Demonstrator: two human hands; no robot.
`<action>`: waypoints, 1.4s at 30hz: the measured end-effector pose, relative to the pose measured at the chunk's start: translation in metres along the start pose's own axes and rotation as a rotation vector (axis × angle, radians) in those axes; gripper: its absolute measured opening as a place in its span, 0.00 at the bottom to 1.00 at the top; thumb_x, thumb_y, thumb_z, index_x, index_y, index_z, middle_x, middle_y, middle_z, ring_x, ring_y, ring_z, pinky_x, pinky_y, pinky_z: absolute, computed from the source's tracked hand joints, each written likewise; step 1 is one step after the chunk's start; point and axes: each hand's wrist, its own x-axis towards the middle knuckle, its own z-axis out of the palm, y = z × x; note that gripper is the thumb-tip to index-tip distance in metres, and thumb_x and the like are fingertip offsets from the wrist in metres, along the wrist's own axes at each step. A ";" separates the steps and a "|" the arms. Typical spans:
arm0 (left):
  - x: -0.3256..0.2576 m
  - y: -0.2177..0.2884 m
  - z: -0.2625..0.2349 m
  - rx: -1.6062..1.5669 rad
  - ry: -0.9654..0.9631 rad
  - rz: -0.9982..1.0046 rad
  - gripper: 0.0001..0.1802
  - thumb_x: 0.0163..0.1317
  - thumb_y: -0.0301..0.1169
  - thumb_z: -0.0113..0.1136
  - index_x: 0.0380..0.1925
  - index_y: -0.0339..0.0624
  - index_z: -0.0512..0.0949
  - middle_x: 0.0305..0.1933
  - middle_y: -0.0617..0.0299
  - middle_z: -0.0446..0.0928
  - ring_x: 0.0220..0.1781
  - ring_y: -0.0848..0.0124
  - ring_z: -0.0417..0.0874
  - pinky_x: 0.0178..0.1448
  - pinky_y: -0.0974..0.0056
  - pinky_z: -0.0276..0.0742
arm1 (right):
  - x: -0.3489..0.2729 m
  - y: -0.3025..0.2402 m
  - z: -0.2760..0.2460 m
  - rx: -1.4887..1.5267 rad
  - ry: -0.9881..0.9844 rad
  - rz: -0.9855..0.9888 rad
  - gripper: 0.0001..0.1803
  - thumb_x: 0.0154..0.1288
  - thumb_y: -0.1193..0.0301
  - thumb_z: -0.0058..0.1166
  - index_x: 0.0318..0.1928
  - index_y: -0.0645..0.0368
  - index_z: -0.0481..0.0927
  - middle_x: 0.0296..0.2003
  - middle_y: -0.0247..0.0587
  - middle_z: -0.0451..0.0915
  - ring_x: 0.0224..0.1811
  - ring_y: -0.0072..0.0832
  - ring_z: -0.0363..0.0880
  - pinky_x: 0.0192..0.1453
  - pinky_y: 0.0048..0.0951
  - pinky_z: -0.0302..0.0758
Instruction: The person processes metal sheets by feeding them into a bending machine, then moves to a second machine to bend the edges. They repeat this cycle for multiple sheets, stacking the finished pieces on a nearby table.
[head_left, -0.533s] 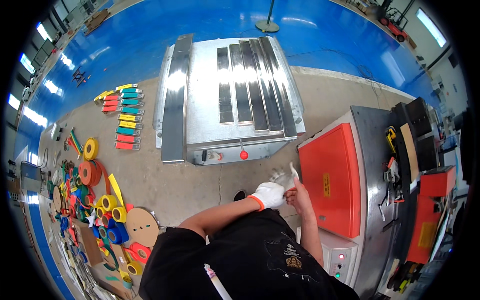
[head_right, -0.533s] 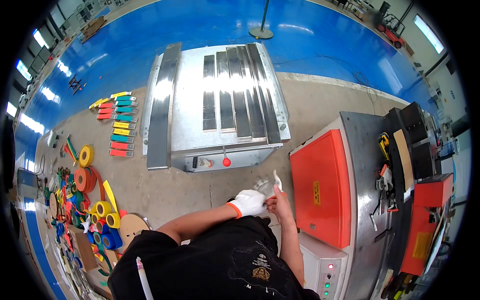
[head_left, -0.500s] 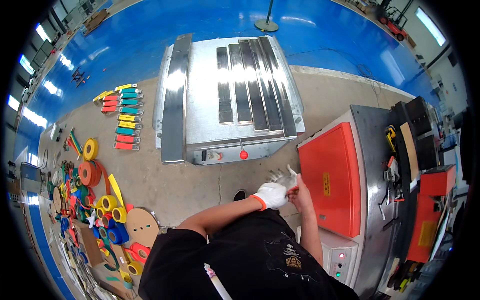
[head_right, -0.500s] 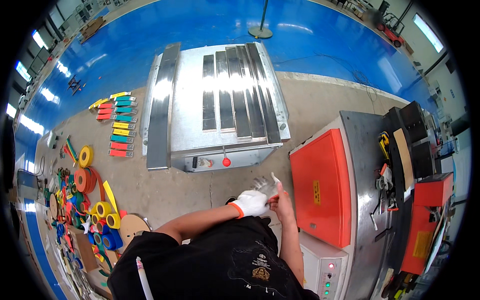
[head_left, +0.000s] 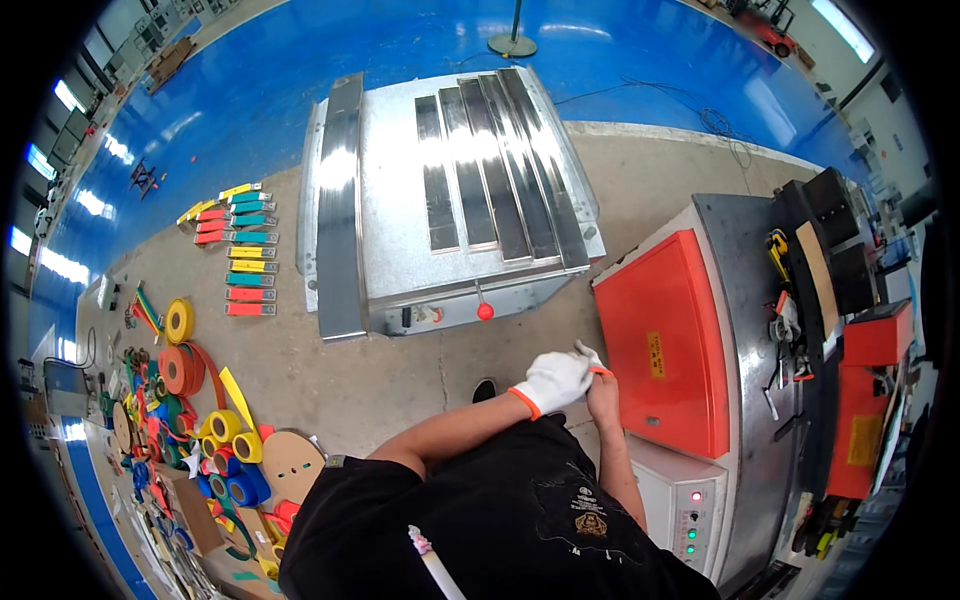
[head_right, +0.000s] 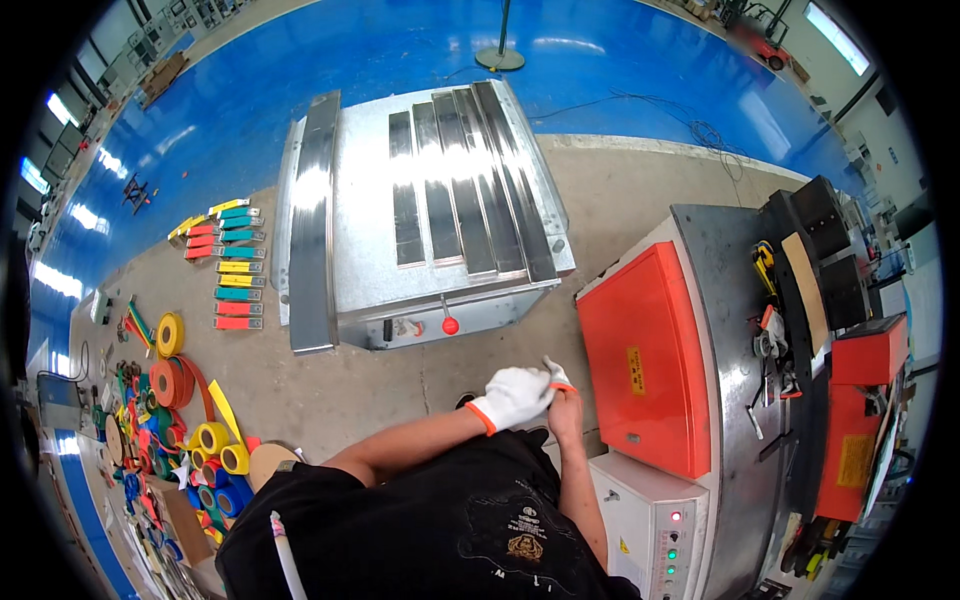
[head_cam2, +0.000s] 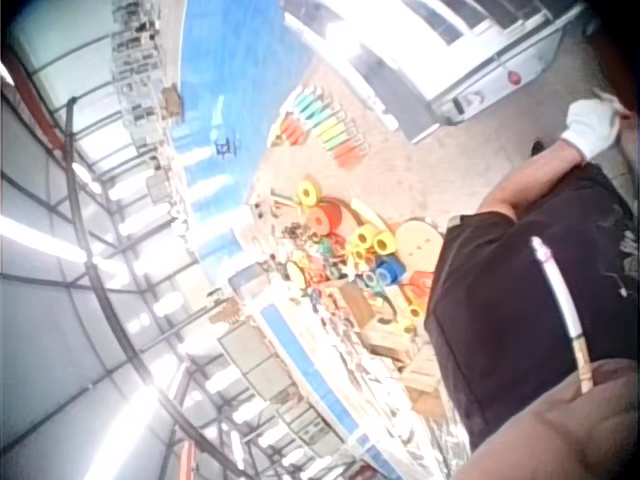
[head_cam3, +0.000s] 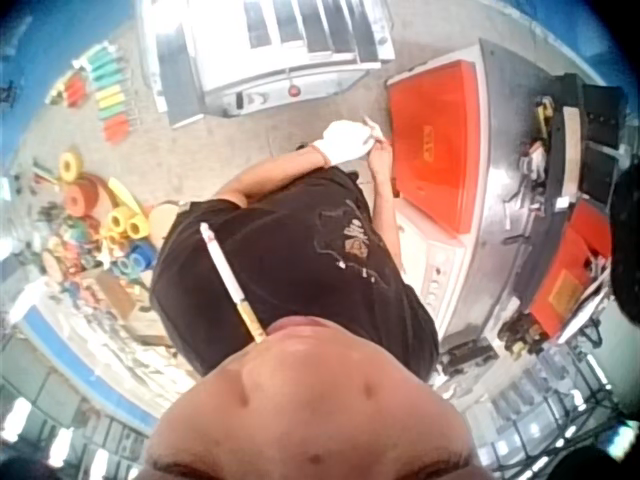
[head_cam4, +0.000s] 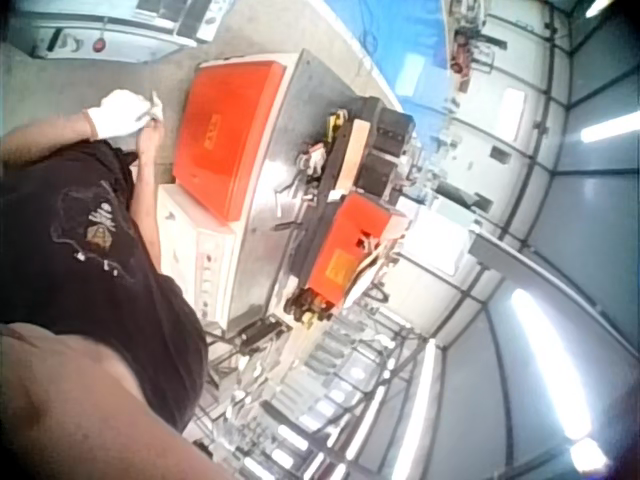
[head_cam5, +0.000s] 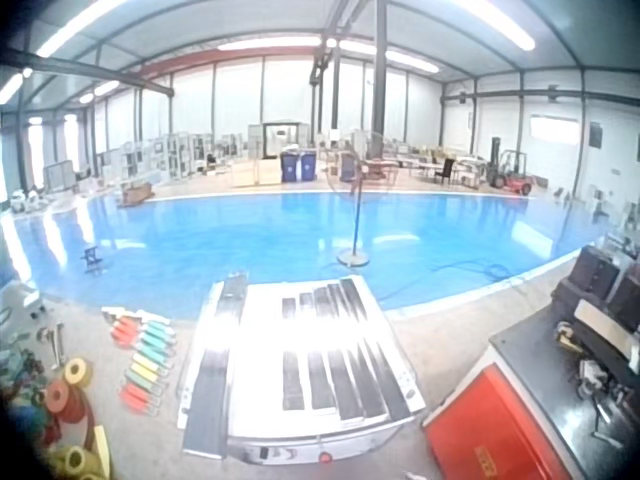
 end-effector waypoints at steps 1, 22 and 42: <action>-0.004 0.007 0.002 0.039 0.009 0.034 0.19 0.67 0.44 0.53 0.33 0.38 0.81 0.32 0.47 0.84 0.32 0.48 0.87 0.39 0.44 0.83 | -0.004 -0.010 -0.001 -0.182 0.012 -0.078 0.21 0.79 0.65 0.41 0.63 0.58 0.78 0.51 0.43 0.86 0.57 0.34 0.83 0.64 0.34 0.76; 0.000 0.022 0.019 -0.148 -0.101 0.129 0.12 0.63 0.38 0.60 0.37 0.41 0.79 0.34 0.44 0.82 0.38 0.42 0.85 0.43 0.42 0.80 | 0.046 -0.038 -0.012 1.574 -0.092 0.253 0.33 0.62 0.38 0.57 0.49 0.54 0.78 0.54 0.47 0.77 0.59 0.51 0.73 0.71 0.66 0.65; 0.041 0.060 0.018 -0.631 -0.641 0.208 0.10 0.53 0.31 0.65 0.32 0.34 0.80 0.27 0.53 0.81 0.28 0.62 0.85 0.34 0.56 0.79 | 0.042 -0.012 -0.044 0.948 0.142 0.299 0.35 0.66 0.43 0.61 0.59 0.59 0.79 0.44 0.47 0.82 0.49 0.42 0.83 0.59 0.50 0.77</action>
